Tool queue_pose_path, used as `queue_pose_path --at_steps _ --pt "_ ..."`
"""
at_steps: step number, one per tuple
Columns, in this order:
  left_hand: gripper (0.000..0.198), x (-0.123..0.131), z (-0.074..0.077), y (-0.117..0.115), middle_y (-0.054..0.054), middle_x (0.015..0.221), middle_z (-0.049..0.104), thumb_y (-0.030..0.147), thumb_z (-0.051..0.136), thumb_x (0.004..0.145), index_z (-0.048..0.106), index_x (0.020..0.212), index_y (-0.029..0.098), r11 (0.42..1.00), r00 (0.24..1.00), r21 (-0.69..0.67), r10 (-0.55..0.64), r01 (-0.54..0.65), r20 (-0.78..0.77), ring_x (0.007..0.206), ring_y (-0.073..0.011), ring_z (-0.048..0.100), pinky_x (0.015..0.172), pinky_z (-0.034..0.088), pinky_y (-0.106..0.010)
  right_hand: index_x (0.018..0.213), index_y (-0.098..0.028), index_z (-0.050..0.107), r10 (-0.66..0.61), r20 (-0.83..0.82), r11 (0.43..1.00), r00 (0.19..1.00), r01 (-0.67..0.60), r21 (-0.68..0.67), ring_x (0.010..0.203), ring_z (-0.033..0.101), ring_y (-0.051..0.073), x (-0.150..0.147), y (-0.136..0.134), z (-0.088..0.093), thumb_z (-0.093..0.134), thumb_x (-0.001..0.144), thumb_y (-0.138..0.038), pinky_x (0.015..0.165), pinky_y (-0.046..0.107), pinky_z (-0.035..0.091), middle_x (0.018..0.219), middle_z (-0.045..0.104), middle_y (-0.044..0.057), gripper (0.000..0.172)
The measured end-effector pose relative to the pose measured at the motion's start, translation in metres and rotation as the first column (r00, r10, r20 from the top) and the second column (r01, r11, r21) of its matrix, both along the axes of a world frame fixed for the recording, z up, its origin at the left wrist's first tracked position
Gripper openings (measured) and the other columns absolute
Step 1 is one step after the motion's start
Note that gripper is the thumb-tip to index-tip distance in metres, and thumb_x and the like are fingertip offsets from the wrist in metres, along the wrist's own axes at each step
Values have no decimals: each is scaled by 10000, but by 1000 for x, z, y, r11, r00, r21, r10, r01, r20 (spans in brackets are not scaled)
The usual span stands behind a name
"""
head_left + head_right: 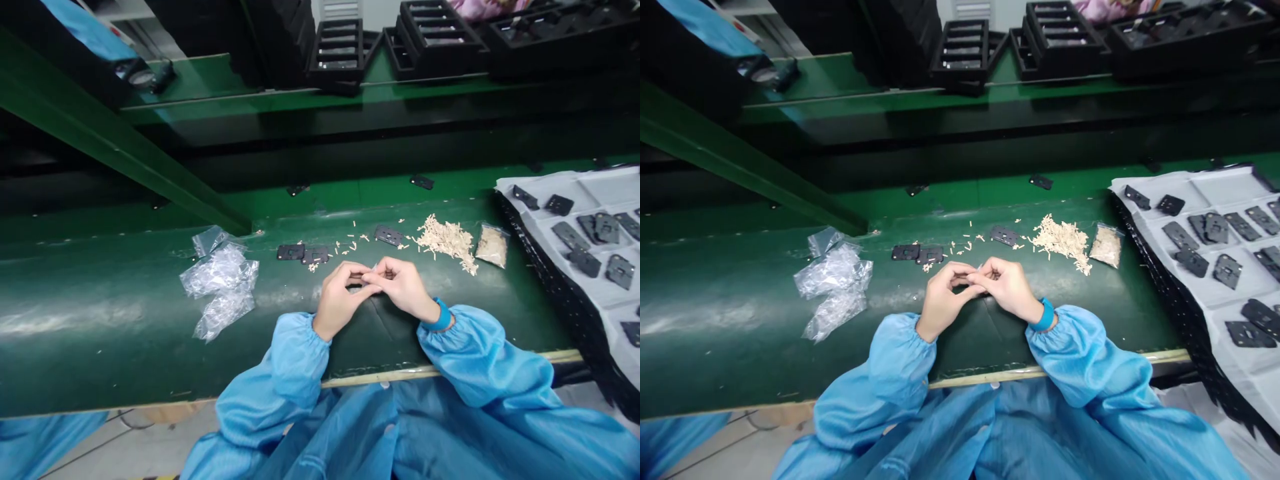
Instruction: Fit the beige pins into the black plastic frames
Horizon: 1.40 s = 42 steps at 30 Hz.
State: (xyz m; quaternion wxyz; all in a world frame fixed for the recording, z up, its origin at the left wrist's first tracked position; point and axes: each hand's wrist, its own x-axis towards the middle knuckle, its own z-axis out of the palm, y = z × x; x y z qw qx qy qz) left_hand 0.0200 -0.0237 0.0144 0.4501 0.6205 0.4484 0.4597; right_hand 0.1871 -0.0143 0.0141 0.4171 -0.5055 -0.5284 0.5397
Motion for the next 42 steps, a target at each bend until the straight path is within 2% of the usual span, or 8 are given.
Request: queue_pose_path --at_steps 9,15,19,24,29,36,39,42 --pt "160 -19 -10 5 -29 829 766 372 693 910 784 942 243 1000 985 15 -23 26 -170 726 -179 711 713 581 -298 666 -185 619 52 -22 990 998 -55 -127 483 553 112 2 5 5 806 738 -590 484 236 454 552 641 0 452" --pt "199 -18 -1 6 -28 889 733 313 553 995 723 933 228 993 948 76 -60 88 -311 804 -160 675 759 502 -277 710 -200 636 101 169 994 980 -106 22 519 581 130 8 2 5 754 823 -550 530 252 448 586 666 1 386" --pt "219 -23 4 10 -47 911 696 304 478 1026 670 967 217 975 888 224 104 -1 -449 855 -172 650 803 474 -290 698 -208 622 119 323 983 939 -156 92 513 557 136 13 2 10 725 852 -534 529 261 416 570 655 -3 375" --pt "174 -19 3 5 -74 966 717 265 492 1019 658 1033 213 915 852 403 205 7 -481 911 -201 651 869 476 -331 629 -216 541 -87 517 966 851 -54 251 543 538 138 13 5 11 685 850 -330 557 272 398 581 615 -5 288" --pt "165 -8 -3 -9 -83 973 749 243 545 992 697 1049 216 889 887 439 94 129 -452 905 -210 680 865 514 -355 795 -225 541 -166 308 968 937 95 234 672 658 165 12 6 3 650 866 -290 623 294 505 875 730 48 146" --pt "409 -18 -9 16 -127 1324 668 457 641 932 637 1267 223 994 994 -41 105 -103 39 1176 -226 665 912 587 -333 1003 -238 635 -28 -270 997 962 7 -78 642 690 166 18 11 1 745 845 -416 652 326 598 808 740 15 262" --pt "426 -21 -9 23 -97 986 772 539 745 816 719 1027 169 948 982 -317 22 39 185 876 -221 744 791 620 -346 1004 -233 653 -8 -302 997 953 -14 -70 682 701 159 20 12 -1 774 826 -398 670 305 593 832 751 13 271" --pt "360 -25 -6 21 -16 645 702 489 831 718 700 759 156 927 985 -364 135 -87 109 592 -157 681 622 581 -282 962 -214 650 -37 -244 998 969 22 -65 668 701 155 18 10 -8 790 801 -374 656 284 578 781 741 11 267"
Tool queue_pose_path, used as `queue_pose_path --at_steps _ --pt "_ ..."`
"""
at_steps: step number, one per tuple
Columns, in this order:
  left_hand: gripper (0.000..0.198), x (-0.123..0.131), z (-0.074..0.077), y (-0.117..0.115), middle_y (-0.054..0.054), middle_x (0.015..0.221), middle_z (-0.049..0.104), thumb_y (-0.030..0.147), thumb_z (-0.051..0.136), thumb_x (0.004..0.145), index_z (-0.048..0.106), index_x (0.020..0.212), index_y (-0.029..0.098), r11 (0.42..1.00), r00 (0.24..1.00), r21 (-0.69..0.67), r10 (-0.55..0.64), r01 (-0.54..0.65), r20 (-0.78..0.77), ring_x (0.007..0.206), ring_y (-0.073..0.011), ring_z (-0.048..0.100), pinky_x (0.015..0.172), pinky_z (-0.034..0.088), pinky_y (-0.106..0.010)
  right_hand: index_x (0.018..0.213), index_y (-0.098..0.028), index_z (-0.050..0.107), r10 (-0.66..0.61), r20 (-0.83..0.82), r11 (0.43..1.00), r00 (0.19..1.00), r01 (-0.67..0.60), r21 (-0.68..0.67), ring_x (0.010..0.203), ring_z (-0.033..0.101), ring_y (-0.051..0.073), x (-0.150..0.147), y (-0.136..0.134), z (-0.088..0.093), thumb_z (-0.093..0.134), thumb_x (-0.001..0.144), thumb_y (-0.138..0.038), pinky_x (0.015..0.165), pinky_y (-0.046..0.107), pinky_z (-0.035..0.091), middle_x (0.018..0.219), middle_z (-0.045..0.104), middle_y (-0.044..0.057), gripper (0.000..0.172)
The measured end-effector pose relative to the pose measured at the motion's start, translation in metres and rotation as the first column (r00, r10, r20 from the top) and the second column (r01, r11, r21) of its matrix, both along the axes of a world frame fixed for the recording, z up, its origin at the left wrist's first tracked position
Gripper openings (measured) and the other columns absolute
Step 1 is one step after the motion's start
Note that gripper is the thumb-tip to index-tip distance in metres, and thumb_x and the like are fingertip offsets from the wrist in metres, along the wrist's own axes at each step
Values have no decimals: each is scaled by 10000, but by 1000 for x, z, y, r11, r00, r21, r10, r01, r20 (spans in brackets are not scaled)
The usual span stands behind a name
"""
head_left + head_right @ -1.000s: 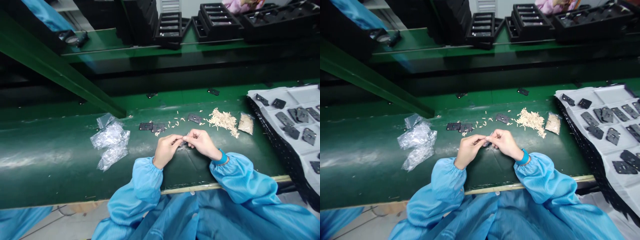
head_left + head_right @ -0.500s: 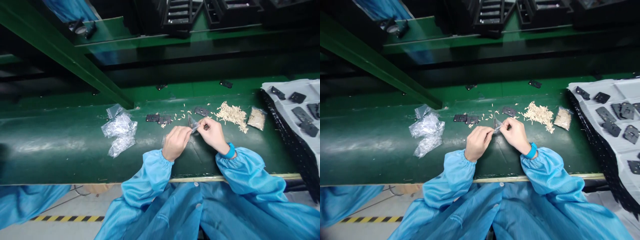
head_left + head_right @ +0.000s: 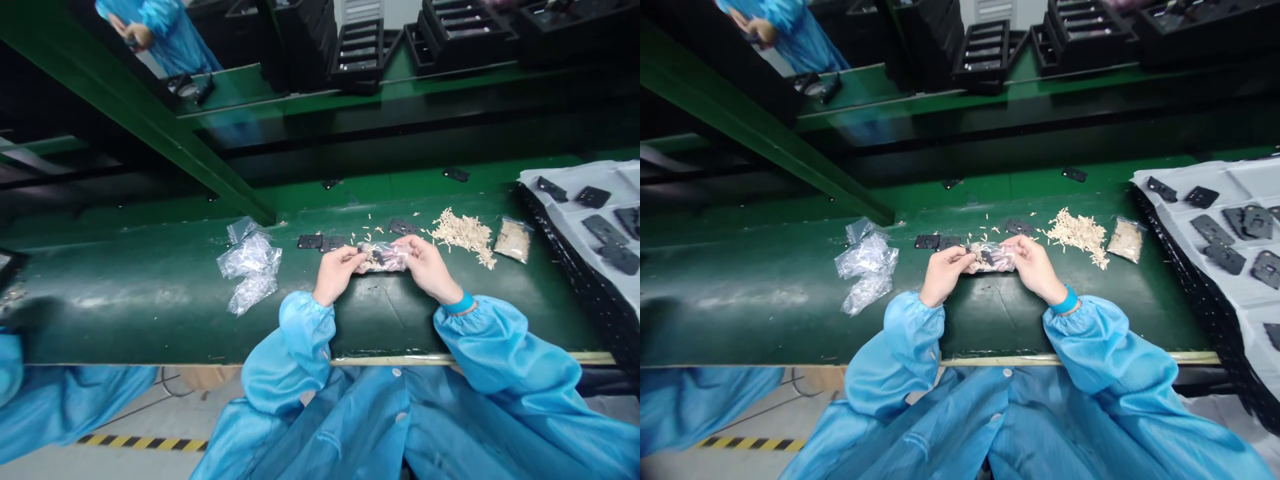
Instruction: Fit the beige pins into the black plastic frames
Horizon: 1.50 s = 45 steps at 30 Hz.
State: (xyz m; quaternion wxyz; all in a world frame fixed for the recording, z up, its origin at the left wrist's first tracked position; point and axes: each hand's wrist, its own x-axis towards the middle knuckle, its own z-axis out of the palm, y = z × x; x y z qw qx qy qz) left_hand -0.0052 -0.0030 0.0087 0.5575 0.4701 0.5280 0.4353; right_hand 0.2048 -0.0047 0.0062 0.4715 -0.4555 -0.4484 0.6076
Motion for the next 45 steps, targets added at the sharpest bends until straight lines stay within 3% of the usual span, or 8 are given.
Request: queue_pose_path --at_steps 8,14,19,24,30,32,38,45 --pt "322 -2 4 -10 17 599 673 380 871 672 634 689 162 972 976 122 210 -202 -58 493 -104 622 506 496 -213 832 -253 501 -178 -201 984 963 178 -19 610 684 161 -20 -12 -14 852 712 -358 595 290 576 732 711 -25 385" --pt "272 4 3 -12 10 661 698 388 823 740 671 732 163 974 989 176 150 -145 -17 569 -118 659 583 551 -238 1015 -217 756 -3 -220 1000 975 -3 -28 761 725 199 -16 -11 -12 810 780 -414 742 398 633 976 776 51 312" --pt "249 7 12 -14 -11 740 732 362 828 742 712 826 158 966 982 213 166 -144 -89 614 -110 656 608 556 -229 877 -217 810 0 -78 994 997 9 112 897 725 212 -12 -11 -11 766 786 -251 905 399 583 937 783 43 106" --pt "264 9 12 -19 1 764 698 388 804 778 668 843 171 950 963 284 190 -131 -192 648 -104 644 604 551 -212 970 -248 831 22 -7 969 1000 -20 246 889 699 178 -9 -11 -9 615 856 -165 863 341 573 1101 721 47 258" --pt "460 -15 5 39 -83 870 748 501 401 1026 692 979 147 956 918 283 38 81 -394 757 -169 725 690 597 -286 1222 -284 761 130 -33 973 991 -121 195 686 621 124 -2 -6 -5 626 926 -237 784 326 548 952 643 21 329" --pt "486 -21 5 84 -93 1043 764 384 241 1077 672 1120 164 935 698 307 100 179 -710 924 -160 741 836 593 -286 1197 -284 771 137 -88 974 987 -118 194 687 609 126 0 -4 -6 651 919 -254 754 322 536 953 634 21 304" --pt "439 -14 3 199 -205 1481 552 199 570 953 569 1381 100 938 392 230 115 260 -913 1374 -299 541 1158 412 -406 1195 -247 768 179 -115 970 977 -156 187 647 587 109 -1 -4 -4 629 928 -251 695 303 515 875 584 6 301" --pt "321 -2 14 226 -276 1107 715 140 440 949 712 1101 63 932 106 84 49 353 -993 1106 -384 691 974 510 -526 1193 -193 761 198 -166 972 966 -171 161 615 571 93 -6 -4 0 629 921 -272 656 281 512 824 594 1 313"
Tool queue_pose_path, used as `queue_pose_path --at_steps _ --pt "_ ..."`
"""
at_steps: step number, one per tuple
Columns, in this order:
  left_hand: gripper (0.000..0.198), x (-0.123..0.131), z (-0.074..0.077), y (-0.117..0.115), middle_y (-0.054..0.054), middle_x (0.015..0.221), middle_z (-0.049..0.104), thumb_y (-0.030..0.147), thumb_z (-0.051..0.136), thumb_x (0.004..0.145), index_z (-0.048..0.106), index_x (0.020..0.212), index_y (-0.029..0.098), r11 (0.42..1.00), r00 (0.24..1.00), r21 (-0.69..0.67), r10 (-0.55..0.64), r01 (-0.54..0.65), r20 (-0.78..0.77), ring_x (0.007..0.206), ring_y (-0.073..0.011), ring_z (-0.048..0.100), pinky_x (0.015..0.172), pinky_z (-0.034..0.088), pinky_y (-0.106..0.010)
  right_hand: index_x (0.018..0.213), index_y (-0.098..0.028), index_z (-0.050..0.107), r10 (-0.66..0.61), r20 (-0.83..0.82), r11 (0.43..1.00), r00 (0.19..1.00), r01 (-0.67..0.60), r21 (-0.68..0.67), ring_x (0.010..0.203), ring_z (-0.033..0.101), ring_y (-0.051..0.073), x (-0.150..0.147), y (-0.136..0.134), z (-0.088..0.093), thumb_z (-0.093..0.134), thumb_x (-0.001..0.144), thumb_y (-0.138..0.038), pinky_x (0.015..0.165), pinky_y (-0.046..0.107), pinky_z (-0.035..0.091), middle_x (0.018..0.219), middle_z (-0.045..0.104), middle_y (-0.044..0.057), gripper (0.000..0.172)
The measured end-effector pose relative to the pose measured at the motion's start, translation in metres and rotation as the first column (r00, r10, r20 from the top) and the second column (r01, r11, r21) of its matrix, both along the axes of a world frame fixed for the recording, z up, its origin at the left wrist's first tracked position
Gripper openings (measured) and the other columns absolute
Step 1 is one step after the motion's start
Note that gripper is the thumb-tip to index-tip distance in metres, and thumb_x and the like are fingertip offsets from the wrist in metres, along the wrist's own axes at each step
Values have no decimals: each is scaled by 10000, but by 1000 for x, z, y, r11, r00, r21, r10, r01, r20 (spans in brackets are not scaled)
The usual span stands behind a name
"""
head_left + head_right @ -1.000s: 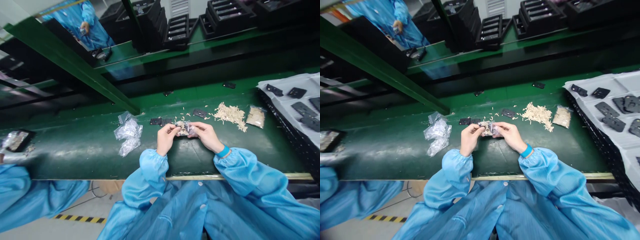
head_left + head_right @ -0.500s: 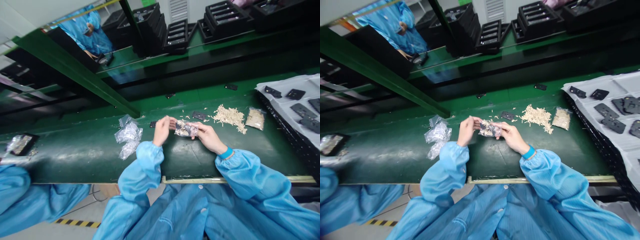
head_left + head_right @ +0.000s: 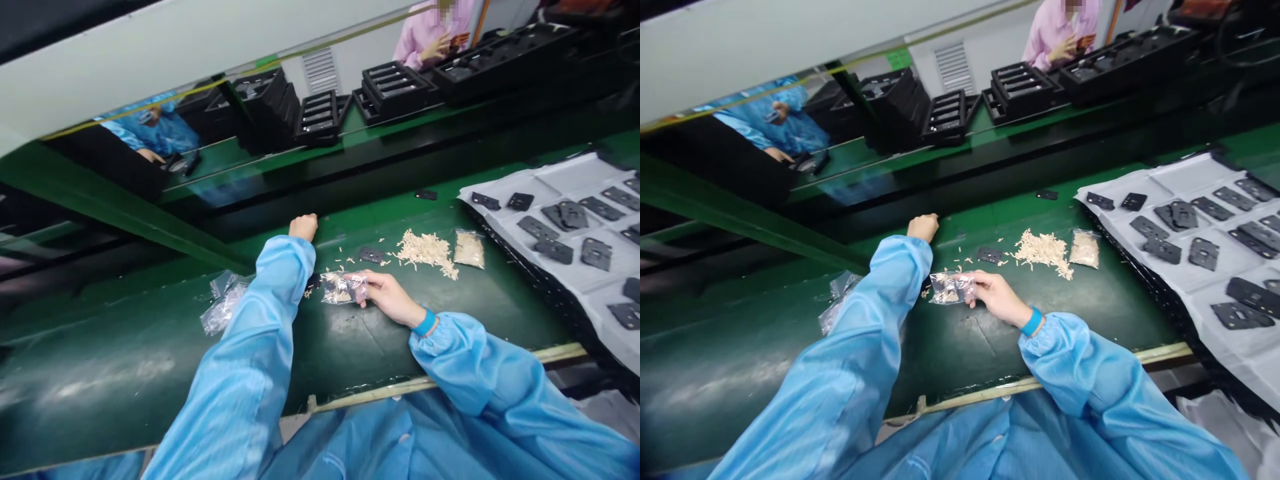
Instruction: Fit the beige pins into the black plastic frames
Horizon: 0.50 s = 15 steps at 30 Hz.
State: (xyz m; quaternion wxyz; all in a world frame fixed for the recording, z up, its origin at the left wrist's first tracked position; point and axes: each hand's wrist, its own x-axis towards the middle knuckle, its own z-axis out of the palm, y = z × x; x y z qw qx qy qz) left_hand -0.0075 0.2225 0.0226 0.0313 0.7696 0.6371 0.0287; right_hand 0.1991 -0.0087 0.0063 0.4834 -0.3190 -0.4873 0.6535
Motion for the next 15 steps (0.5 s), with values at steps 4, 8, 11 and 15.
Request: queue_pose_path --at_steps 4,8,11,15 --pt "350 -22 17 -34 -225 1147 728 235 429 973 715 1154 145 996 995 26 -88 90 -46 1110 -371 688 979 506 -511 1121 -192 783 -33 -56 999 998 31 -37 615 570 98 -3 1 -2 691 872 -325 610 264 518 820 604 3 297" --pt "358 -62 14 -92 -121 1313 698 311 474 972 688 1254 262 985 986 35 -168 168 -16 1215 -351 648 1001 514 -499 1121 -214 783 -18 -63 998 998 15 -55 632 572 103 -5 2 -3 693 858 -337 602 258 527 841 640 11 303" --pt "377 -71 3 -138 -104 1369 670 388 507 974 686 1274 247 976 933 151 -194 155 301 1296 -314 605 1105 466 -490 1121 -207 785 -16 -42 998 999 14 -57 632 571 104 -4 1 -2 686 849 -297 613 267 532 855 661 18 303" --pt "514 -35 -14 -184 -129 1188 749 579 513 959 703 1237 191 984 455 -154 99 86 885 1019 -253 738 911 603 -414 1160 -204 776 -52 3 997 999 52 -53 653 580 111 1 2 -1 695 856 -283 632 265 537 864 676 24 324"
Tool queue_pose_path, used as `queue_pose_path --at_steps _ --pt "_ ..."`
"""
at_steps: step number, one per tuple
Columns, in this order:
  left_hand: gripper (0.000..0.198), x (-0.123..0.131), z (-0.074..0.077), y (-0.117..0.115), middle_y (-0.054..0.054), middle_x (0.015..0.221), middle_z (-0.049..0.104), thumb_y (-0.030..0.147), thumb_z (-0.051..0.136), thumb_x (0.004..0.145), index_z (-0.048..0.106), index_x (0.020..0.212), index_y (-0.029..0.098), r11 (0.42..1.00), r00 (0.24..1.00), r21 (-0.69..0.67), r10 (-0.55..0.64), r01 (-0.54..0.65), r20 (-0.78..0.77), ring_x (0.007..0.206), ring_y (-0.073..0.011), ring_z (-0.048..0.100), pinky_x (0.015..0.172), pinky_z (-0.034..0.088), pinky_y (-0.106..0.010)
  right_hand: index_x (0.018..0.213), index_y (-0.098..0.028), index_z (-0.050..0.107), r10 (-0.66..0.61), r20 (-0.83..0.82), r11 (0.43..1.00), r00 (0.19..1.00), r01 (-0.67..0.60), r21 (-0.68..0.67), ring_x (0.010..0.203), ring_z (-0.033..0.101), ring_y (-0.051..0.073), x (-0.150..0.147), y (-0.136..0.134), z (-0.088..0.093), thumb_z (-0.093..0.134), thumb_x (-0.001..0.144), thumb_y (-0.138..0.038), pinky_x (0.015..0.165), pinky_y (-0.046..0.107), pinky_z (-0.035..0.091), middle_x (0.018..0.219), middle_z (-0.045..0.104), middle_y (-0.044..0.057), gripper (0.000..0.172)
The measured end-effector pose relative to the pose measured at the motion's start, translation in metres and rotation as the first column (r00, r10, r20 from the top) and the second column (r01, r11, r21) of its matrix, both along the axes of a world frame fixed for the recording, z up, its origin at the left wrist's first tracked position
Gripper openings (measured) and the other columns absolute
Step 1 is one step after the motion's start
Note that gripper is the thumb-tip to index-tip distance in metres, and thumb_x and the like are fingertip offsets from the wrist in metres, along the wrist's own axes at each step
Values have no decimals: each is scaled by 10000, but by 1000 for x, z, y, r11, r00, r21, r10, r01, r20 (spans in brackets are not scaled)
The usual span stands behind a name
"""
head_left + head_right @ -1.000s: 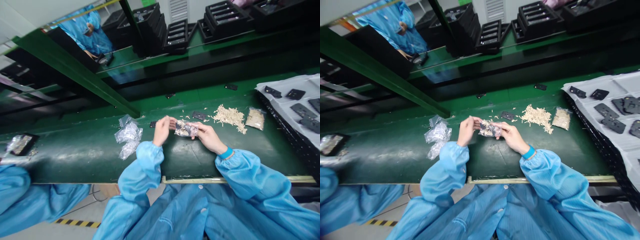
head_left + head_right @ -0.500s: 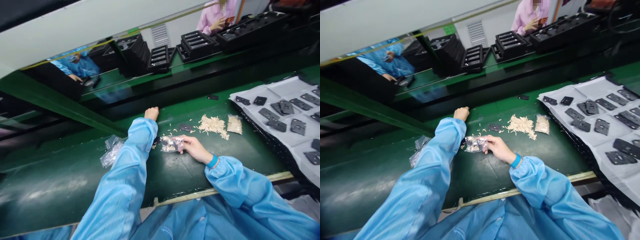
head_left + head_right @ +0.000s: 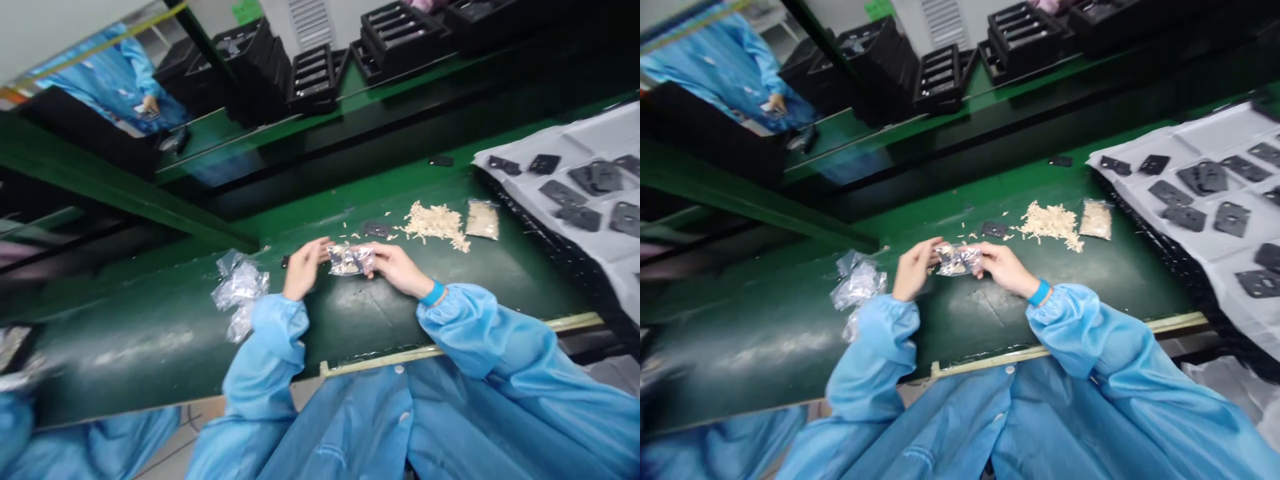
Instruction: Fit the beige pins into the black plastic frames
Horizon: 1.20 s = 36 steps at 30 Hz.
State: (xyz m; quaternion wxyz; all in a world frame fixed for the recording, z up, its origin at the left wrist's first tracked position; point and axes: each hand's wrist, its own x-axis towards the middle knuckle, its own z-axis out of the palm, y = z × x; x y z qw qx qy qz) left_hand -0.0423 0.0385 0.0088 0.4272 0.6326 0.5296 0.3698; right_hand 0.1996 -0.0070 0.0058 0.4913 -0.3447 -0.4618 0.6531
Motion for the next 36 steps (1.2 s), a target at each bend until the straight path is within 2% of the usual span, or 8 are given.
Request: queue_pose_path --at_steps 2,5,11,14,19,23,29,36 --pt "591 22 -7 -12 -142 1119 763 653 612 873 720 1176 157 977 960 -207 3 57 280 908 -250 752 780 638 -394 1170 -206 775 -25 35 999 999 24 33 652 586 111 3 1 0 692 873 -296 645 273 538 871 662 25 321" --pt "593 39 -9 -22 -123 1039 776 622 736 786 723 1144 149 962 936 -266 34 65 351 825 -227 753 668 645 -343 1180 -220 775 -38 129 996 991 28 85 672 609 117 6 3 0 682 900 -333 690 295 553 873 636 21 316" --pt "439 35 -6 -31 -78 855 778 468 867 679 739 936 136 977 937 -209 117 -48 329 728 -187 732 641 621 -311 1112 -178 793 -5 208 999 978 -4 45 724 659 149 4 4 -7 759 834 -431 676 312 581 979 724 78 377" --pt "368 37 -12 -35 -60 835 773 418 899 638 725 817 147 981 938 -165 151 -103 313 757 -175 726 734 610 -315 1146 -164 775 41 156 997 987 -29 -77 739 681 161 0 2 -12 795 802 -432 715 331 594 946 772 87 437" --pt "291 44 -18 -42 -28 746 740 389 872 691 698 774 171 987 966 -28 159 -156 202 676 -153 702 650 570 -273 1025 -176 780 41 37 976 998 -32 -217 800 716 173 -5 0 -16 881 695 -364 740 318 595 950 783 72 394" --pt "221 48 -20 -47 -2 696 717 384 792 793 691 810 188 987 969 -35 160 -157 189 612 -139 687 600 560 -258 973 -182 785 -15 76 987 997 27 -155 860 721 196 -7 -1 -16 875 699 -364 758 335 608 1021 777 71 341" --pt "212 48 -23 -50 -5 745 737 387 788 786 698 759 197 994 977 0 111 -112 181 630 -142 684 645 571 -275 1049 -205 793 0 209 999 978 9 -40 1027 718 232 -6 -1 -17 869 715 -363 994 415 560 1136 764 73 377" --pt "199 41 -14 -45 -22 715 747 380 788 777 787 818 186 995 974 -98 -4 27 228 657 -159 677 698 564 -296 957 -182 757 3 235 1000 972 3 -26 850 723 210 -2 2 -18 830 752 -421 824 373 602 965 772 67 323"
